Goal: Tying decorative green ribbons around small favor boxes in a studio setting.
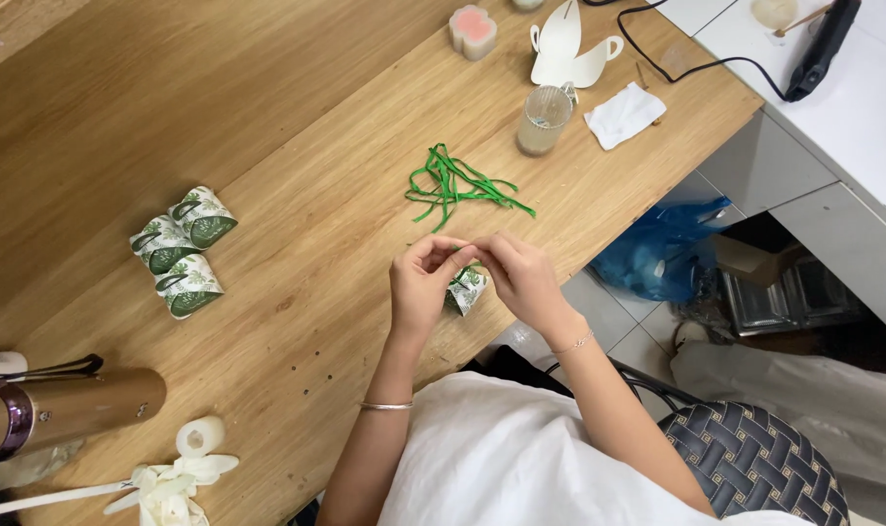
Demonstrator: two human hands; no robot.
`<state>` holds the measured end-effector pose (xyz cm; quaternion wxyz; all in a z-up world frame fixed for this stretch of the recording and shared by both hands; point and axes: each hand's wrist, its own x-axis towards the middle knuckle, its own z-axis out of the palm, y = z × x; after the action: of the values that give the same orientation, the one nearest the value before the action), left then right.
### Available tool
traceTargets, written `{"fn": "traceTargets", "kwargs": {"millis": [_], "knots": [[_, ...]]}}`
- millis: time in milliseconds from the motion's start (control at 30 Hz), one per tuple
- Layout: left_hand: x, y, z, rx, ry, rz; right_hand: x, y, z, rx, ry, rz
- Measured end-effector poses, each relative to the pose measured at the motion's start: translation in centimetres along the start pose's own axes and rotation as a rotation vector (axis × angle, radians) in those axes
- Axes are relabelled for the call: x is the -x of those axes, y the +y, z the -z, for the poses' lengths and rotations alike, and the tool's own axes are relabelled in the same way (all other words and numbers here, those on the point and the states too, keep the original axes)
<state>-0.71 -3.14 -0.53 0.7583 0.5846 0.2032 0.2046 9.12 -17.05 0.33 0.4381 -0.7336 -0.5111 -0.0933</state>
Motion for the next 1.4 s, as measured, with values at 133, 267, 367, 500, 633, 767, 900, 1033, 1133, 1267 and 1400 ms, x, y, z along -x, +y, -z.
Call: {"fn": "traceTargets", "kwargs": {"millis": [133, 267, 367, 500, 633, 767, 900, 1033, 1133, 1267, 1400], "knots": [[0.7, 1.5, -0.1, -0.380, 0.024, -0.228, 0.4, 1.2, -0.4, -0.447, -0.285, -0.480], [0.2, -0.5, -0.1, -0.427, -0.024, -0.313, -0.4, 0.8, 0.8, -0.754, -0.395, -0.821], [-0.2, -2.9, 0.4, -0.072, 0.051, -0.098, -1.7, -1.2, 1.9, -0.518, -0.118, -0.713], [-0.1, -2.8, 0.1, 0.016, 0.184, 0.023, -0.2, -0.7, 2.6, -0.105, -0.014, -0.473], [0.5, -2.7, -0.3, -0.006, 0.268, 0.003, 1.1, -2.0, 1.7, -0.392, -0.257, -0.662], [1.2, -2.1, -1.0, -0.001, 0.261, -0.025, 2.1, -2.0, -0.6, -0.508, -0.345, -0.788], [1.9, -1.9, -1.2, -0.063, 0.231, -0.003, 3.4, -0.9, -1.1, -0.736, -0.219, -0.878], [2.3, -2.3, 0.4, -0.069, 0.219, 0.028, 5.1, 1.1, -0.7, -0.770, -0.172, -0.901], [2.2, -3.4, 3.8, -0.063, 0.313, -0.042, 5.9, 2.3, 0.4, -0.753, -0.164, -0.979], [1.9, -3.3, 8.4, -0.019, 0.489, -0.093, 7.9, 5.0, 1.3, -0.421, -0.170, -1.009], [2.6, -2.6, 9.9, -0.004, 0.595, 0.014, 8.2, 4.9, 2.5, 0.227, -0.315, -0.998]]}}
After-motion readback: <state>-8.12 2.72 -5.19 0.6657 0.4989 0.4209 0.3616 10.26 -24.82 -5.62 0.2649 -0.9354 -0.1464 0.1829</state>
